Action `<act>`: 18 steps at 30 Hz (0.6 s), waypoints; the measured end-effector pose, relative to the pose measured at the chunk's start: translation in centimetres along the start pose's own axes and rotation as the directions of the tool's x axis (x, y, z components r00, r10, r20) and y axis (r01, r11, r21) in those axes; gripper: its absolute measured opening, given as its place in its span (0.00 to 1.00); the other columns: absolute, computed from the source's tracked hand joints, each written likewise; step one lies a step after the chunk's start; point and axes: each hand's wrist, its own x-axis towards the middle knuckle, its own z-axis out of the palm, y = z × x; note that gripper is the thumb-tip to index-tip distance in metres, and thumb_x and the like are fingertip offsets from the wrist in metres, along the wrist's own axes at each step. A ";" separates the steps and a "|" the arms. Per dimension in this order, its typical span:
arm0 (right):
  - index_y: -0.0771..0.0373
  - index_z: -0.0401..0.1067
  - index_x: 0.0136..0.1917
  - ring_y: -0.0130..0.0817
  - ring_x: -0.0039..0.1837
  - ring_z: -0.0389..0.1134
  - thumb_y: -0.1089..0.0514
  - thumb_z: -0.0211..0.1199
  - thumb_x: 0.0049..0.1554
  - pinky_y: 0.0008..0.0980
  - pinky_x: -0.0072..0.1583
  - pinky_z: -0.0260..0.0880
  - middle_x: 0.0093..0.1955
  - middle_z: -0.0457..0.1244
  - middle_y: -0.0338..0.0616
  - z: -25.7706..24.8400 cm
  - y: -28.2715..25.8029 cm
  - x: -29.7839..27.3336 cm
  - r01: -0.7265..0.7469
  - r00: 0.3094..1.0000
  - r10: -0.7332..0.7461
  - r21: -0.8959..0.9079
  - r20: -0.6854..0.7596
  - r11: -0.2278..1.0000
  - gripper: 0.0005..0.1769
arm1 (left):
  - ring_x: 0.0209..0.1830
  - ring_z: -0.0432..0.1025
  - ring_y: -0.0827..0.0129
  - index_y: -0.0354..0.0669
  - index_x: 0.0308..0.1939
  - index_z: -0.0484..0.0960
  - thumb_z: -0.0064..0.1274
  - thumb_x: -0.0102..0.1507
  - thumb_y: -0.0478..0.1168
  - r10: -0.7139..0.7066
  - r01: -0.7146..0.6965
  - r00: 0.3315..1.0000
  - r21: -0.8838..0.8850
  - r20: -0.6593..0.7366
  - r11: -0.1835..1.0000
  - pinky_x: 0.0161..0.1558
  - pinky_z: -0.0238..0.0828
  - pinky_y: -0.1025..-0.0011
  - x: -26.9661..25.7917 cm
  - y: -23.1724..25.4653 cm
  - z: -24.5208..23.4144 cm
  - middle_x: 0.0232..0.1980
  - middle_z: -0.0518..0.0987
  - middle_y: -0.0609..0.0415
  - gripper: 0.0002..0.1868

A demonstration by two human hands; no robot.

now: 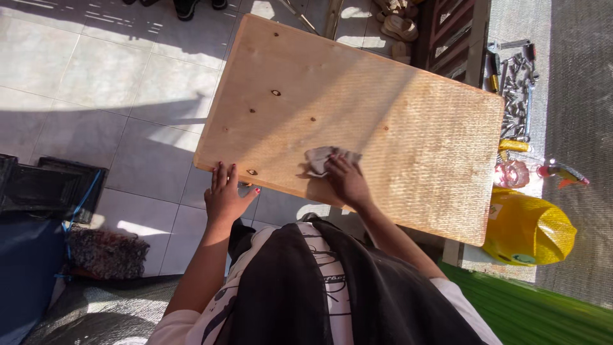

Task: The person sands the surface of a wooden board by hand using a piece of sandpaper. The person uses both hands to apply pressure and move the sandpaper across the wood to smooth it.

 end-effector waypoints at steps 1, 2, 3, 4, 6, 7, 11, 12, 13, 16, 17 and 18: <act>0.57 0.70 0.68 0.49 0.79 0.55 0.53 0.59 0.60 0.56 0.75 0.57 0.76 0.58 0.49 -0.9 1.7 1.1 -0.018 0.993 0.025 0.067 -0.112 0.998 0.24 | 0.84 0.45 0.53 0.52 0.77 0.59 0.61 0.54 0.66 0.024 -0.024 0.999 -0.004 0.034 1.000 0.64 0.57 0.36 -0.1 -0.9 -0.3 0.84 0.50 0.45 0.53; 0.57 0.70 0.69 0.47 0.79 0.57 0.54 0.59 0.59 0.54 0.76 0.61 0.76 0.59 0.48 -1.0 2.4 1.5 -0.041 0.974 0.071 0.139 -0.217 0.989 0.24 | 0.84 0.46 0.54 0.52 0.77 0.59 0.61 0.54 0.65 0.065 -0.065 0.997 -0.003 0.050 0.998 0.64 0.57 0.36 -0.6 -1.8 -0.5 0.84 0.50 0.46 0.53; 0.58 0.72 0.67 0.50 0.77 0.57 0.54 0.61 0.60 0.60 0.72 0.56 0.75 0.60 0.50 -0.2 1.7 1.7 -0.211 0.939 0.205 0.009 -0.275 0.977 0.22 | 0.84 0.46 0.55 0.52 0.77 0.60 0.62 0.53 0.64 0.105 -0.105 0.992 -0.004 0.066 0.994 0.65 0.57 0.37 -1.0 -2.7 -0.8 0.84 0.50 0.46 0.53; 0.59 0.74 0.66 0.53 0.75 0.57 0.54 0.63 0.62 0.66 0.68 0.52 0.74 0.61 0.52 0.2 1.0 2.4 -0.379 0.877 0.316 -0.118 -0.363 0.918 0.20 | 0.83 0.47 0.56 0.52 0.78 0.60 0.62 0.53 0.63 0.158 -0.158 0.985 -0.010 0.069 0.987 0.65 0.57 0.37 -0.4 -3.3 -1.2 0.84 0.51 0.47 0.53; 0.62 0.72 0.65 0.56 0.75 0.57 0.54 0.64 0.58 0.61 0.66 0.57 0.73 0.61 0.54 1.6 -2.3 4.3 -0.405 0.873 0.346 -0.112 -0.344 0.908 0.23 | 0.82 0.46 0.59 0.52 0.78 0.59 0.63 0.53 0.62 0.214 -0.220 0.959 0.008 0.183 0.976 0.66 0.55 0.37 0.6 -4.6 -2.5 0.84 0.50 0.48 0.53; 0.64 0.71 0.65 0.57 0.75 0.57 0.54 0.64 0.56 0.59 0.66 0.59 0.73 0.61 0.55 2.6 -4.5 5.5 -0.415 0.871 0.359 -0.111 -0.334 0.903 0.25 | 0.82 0.45 0.60 0.51 0.77 0.58 0.63 0.53 0.62 0.238 -0.248 0.941 0.013 0.239 0.969 0.66 0.54 0.37 1.2 -5.2 -3.2 0.83 0.49 0.49 0.53; 0.58 0.71 0.66 0.55 0.78 0.56 0.54 0.63 0.58 0.58 0.69 0.59 0.75 0.59 0.48 8.7 -17.4 9.8 -0.108 0.983 0.099 -0.049 -0.156 0.993 0.23 | 0.82 0.44 0.64 0.47 0.75 0.60 0.61 0.56 0.61 0.331 -0.342 0.871 -0.035 0.363 0.939 0.69 0.47 0.37 3.1 -7.9 -5.0 0.83 0.50 0.52 0.48; 0.57 0.72 0.66 0.55 0.78 0.56 0.54 0.63 0.58 0.59 0.71 0.57 0.75 0.59 0.48 9.6 -20.1 10.2 -0.065 0.990 0.063 -0.010 -0.123 0.998 0.23 | 0.83 0.44 0.65 0.48 0.74 0.62 0.61 0.57 0.61 0.344 -0.367 0.860 -0.010 0.376 0.930 0.71 0.43 0.37 3.2 -8.4 -5.2 0.83 0.51 0.55 0.47; 0.56 0.72 0.66 0.55 0.78 0.55 0.54 0.64 0.57 0.60 0.72 0.56 0.75 0.59 0.48 10.4 -22.4 10.6 -0.023 0.996 0.026 0.030 -0.091 0.999 0.23 | 0.83 0.45 0.67 0.49 0.73 0.63 0.61 0.57 0.62 0.356 -0.392 0.849 0.015 0.389 0.920 0.74 0.40 0.38 3.4 -9.3 -5.5 0.82 0.53 0.57 0.45; 0.53 0.71 0.69 0.53 0.79 0.54 0.54 0.63 0.59 0.60 0.75 0.53 0.77 0.58 0.47 10.6 -23.7 11.0 -0.022 0.997 0.022 -0.003 -0.070 1.000 0.24 | 0.84 0.46 0.68 0.52 0.73 0.65 0.60 0.57 0.59 0.460 -0.501 0.827 0.051 0.324 0.864 0.76 0.38 0.39 4.1 -12.4 -6.1 0.82 0.55 0.58 0.43; 0.53 0.71 0.70 0.52 0.80 0.54 0.55 0.62 0.60 0.60 0.76 0.52 0.78 0.58 0.46 10.3 -23.0 11.1 -0.035 0.997 0.032 -0.038 -0.077 0.999 0.24 | 0.83 0.46 0.67 0.51 0.74 0.65 0.60 0.57 0.58 0.489 -0.524 0.821 0.050 0.296 0.850 0.75 0.38 0.39 4.6 -13.3 -6.3 0.82 0.55 0.57 0.44; 0.53 0.70 0.71 0.51 0.81 0.53 0.54 0.62 0.59 0.60 0.76 0.52 0.78 0.57 0.46 9.9 -22.1 10.5 -0.133 0.987 0.129 -0.031 -0.093 0.991 0.26 | 0.83 0.46 0.67 0.50 0.74 0.65 0.60 0.57 0.58 0.516 -0.547 0.811 0.048 0.276 0.836 0.74 0.38 0.39 4.6 -14.1 -6.2 0.82 0.55 0.56 0.44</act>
